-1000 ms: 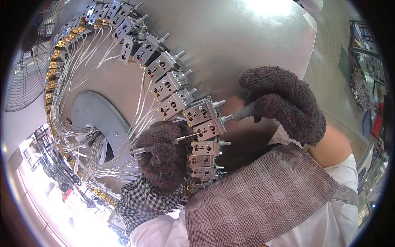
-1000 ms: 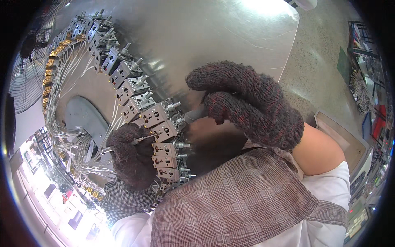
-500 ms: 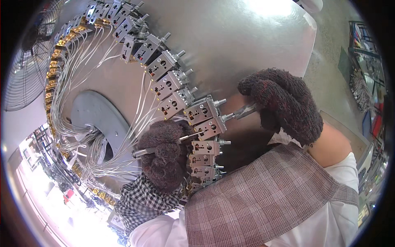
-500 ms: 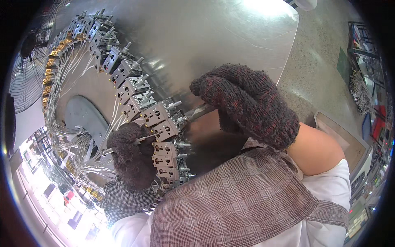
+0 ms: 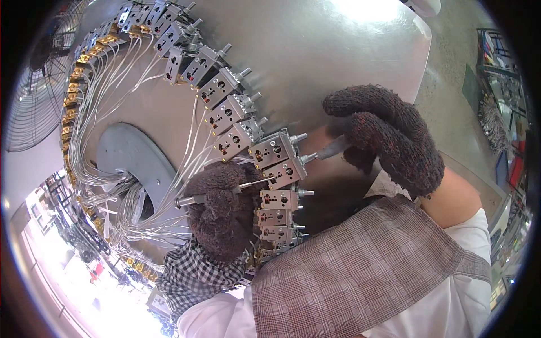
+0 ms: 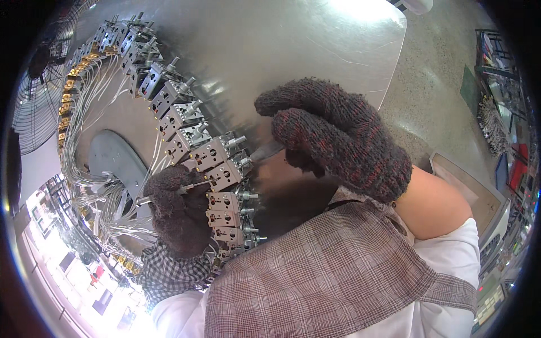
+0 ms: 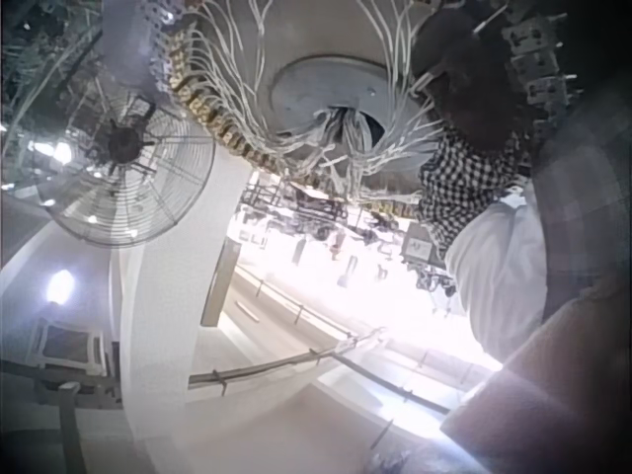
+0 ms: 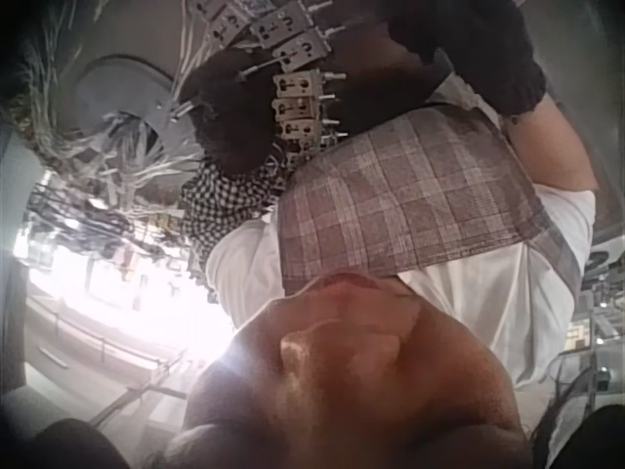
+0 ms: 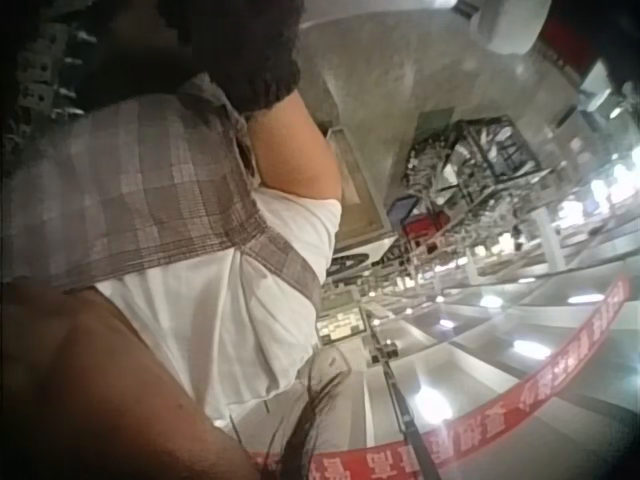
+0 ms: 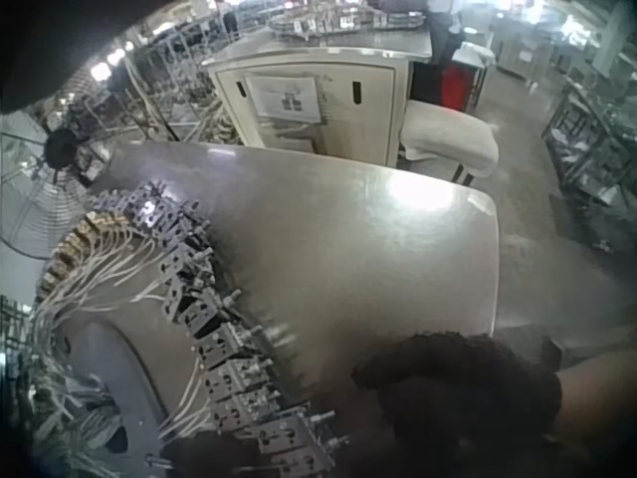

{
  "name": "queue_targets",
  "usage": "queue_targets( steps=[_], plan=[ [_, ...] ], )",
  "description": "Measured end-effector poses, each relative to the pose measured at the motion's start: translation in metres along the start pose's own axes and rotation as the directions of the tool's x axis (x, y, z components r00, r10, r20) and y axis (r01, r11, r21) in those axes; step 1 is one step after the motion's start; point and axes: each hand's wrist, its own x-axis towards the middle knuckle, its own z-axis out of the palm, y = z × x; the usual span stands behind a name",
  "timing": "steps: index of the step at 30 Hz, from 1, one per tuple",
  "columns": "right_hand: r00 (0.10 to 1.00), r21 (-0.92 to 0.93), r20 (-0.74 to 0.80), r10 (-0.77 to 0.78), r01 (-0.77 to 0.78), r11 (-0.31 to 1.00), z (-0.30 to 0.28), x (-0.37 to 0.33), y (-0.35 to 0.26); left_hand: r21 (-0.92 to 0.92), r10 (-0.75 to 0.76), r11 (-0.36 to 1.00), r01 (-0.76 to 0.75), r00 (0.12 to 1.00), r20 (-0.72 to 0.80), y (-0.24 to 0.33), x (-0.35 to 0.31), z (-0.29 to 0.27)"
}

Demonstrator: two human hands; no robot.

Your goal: Manually wiring and assembling industrial electrical components onto a circular jig.

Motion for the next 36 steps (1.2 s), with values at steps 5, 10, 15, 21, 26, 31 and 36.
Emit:
queue_targets(
  steps=[5,10,15,21,26,31,36],
  plan=[
    [0.968,0.06,0.13,-0.213,0.207,0.976,-0.006,0.002,0.011,-0.165,0.05,0.986,-0.036,0.996,0.079,-0.003,0.001,0.001],
    [0.948,0.053,0.145,-0.284,0.279,0.959,-0.009,0.002,0.016,0.113,0.014,0.993,-0.019,0.999,0.046,0.001,0.004,0.001],
    [0.933,0.084,0.143,-0.331,0.322,0.943,-0.009,0.001,0.016,0.18,0.153,0.972,-0.152,0.988,0.004,-0.002,0.005,0.004],
    [0.992,0.065,0.081,-0.099,0.094,0.993,-0.012,-0.005,0.005,0.352,0.253,0.904,-0.24,0.967,0.009,0.005,0.011,0.006],
    [0.983,0.576,0.183,-0.03,-0.083,0.813,0.008,-0.007,0.013,0.767,0.34,0.602,-0.223,0.941,0.007,0.009,0.025,0.009],
    [0.967,0.546,0.2,-0.161,0.026,0.837,0.017,0.02,0.021,0.55,0.322,0.779,-0.302,0.945,0.062,0.015,0.035,0.013],
    [0.958,0.678,0.177,-0.226,0.048,0.733,0.012,0.052,0.003,0.33,0.382,0.866,-0.376,0.923,0.051,0.022,0.071,0.027]
  ],
)
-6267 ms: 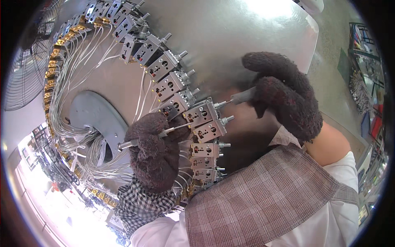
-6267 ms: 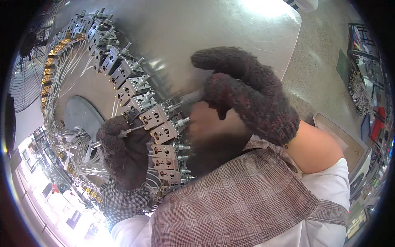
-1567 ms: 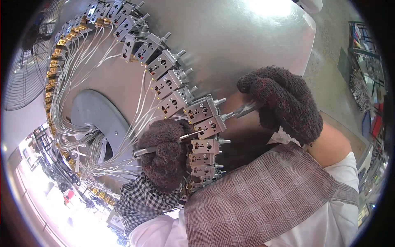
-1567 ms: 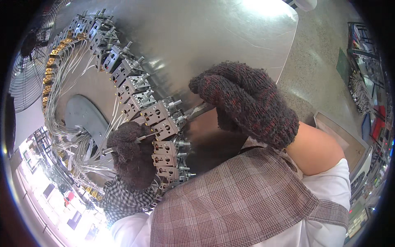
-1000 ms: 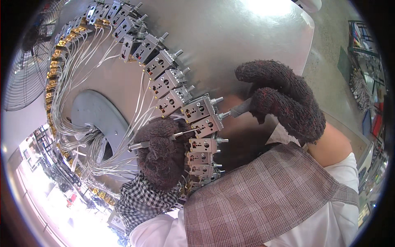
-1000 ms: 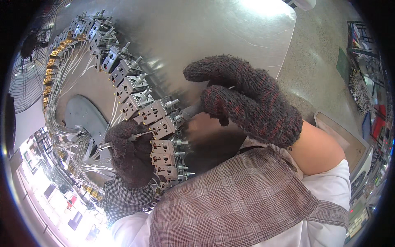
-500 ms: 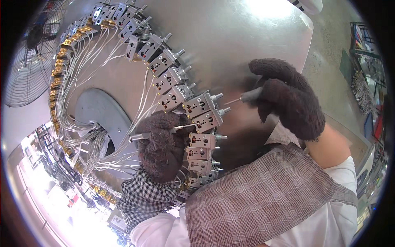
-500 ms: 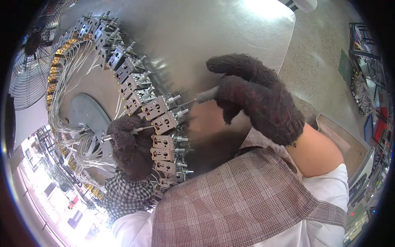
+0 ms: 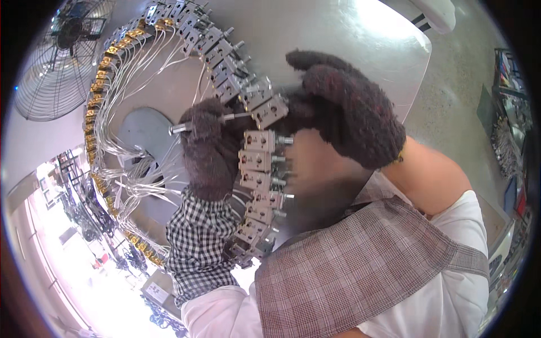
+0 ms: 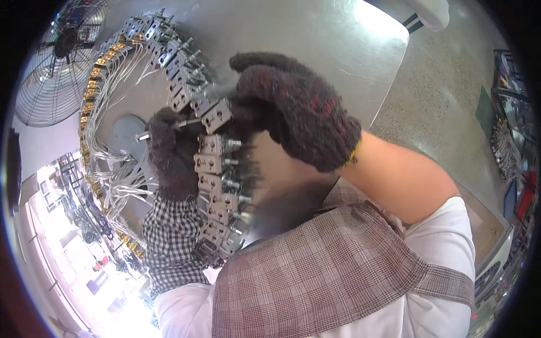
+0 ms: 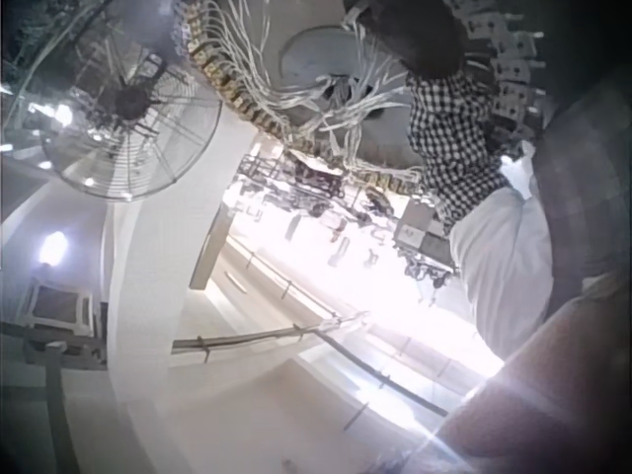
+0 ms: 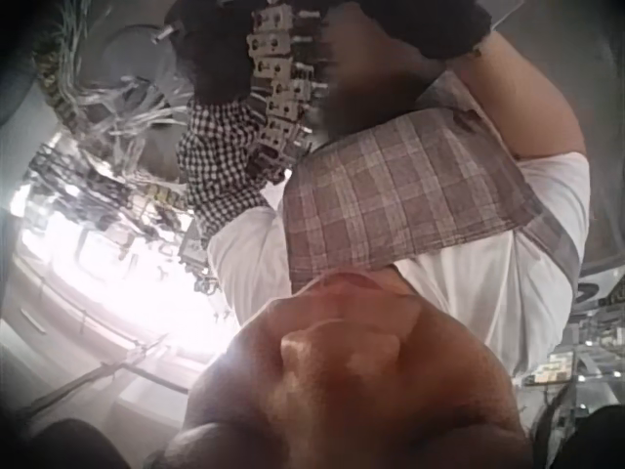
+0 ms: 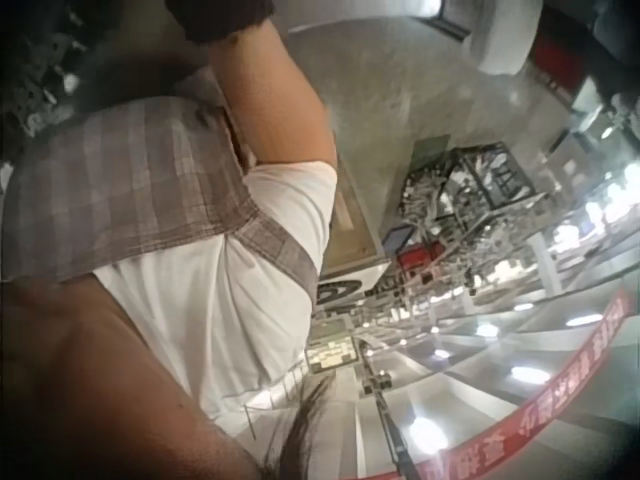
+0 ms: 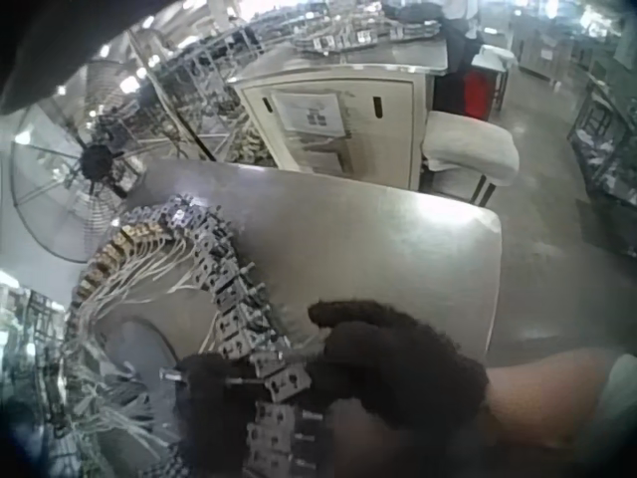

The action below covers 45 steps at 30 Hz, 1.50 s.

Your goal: Manually wiring and assembling industrial electrical components onto a circular jig.

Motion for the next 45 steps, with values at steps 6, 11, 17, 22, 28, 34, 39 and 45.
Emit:
queue_targets(
  steps=[6,11,17,22,28,34,39,45],
  plan=[
    [0.98,-0.176,0.166,-0.111,0.14,0.974,-0.018,0.089,-0.027,-0.028,0.103,0.993,-0.111,0.975,-0.197,-0.006,0.063,0.02],
    [0.861,-0.402,0.372,-0.346,0.485,0.777,-0.036,0.136,-0.038,0.03,0.104,0.994,-0.101,0.988,-0.118,-0.003,0.09,0.043],
    [0.827,-0.476,0.338,-0.45,0.563,0.676,-0.033,0.122,-0.053,0.117,0.3,0.952,-0.281,0.931,-0.207,-0.009,0.072,0.047],
    [1.0,-0.282,0.008,-0.026,0.027,0.959,-0.022,0.094,-0.076,0.026,0.169,0.986,-0.167,0.967,-0.189,0.005,0.047,0.02],
    [0.971,-0.725,0.11,-0.211,0.223,0.651,-0.037,0.076,-0.081,-0.211,0.119,0.966,-0.148,0.982,-0.145,-0.009,0.053,0.044],
    [0.97,-0.664,0.111,-0.217,0.235,0.709,-0.039,0.071,-0.079,-0.087,0.049,0.994,-0.067,0.979,-0.196,-0.012,0.063,0.033],
    [0.979,-0.619,0.044,-0.2,0.184,0.764,-0.034,0.07,-0.074,-0.085,-0.029,0.996,0.008,0.968,-0.25,-0.014,0.067,0.038],
    [0.983,-0.706,0.085,-0.165,0.177,0.686,-0.033,0.075,-0.075,-0.087,-0.042,0.996,0.019,0.964,-0.261,-0.016,0.071,0.035]
  ],
)
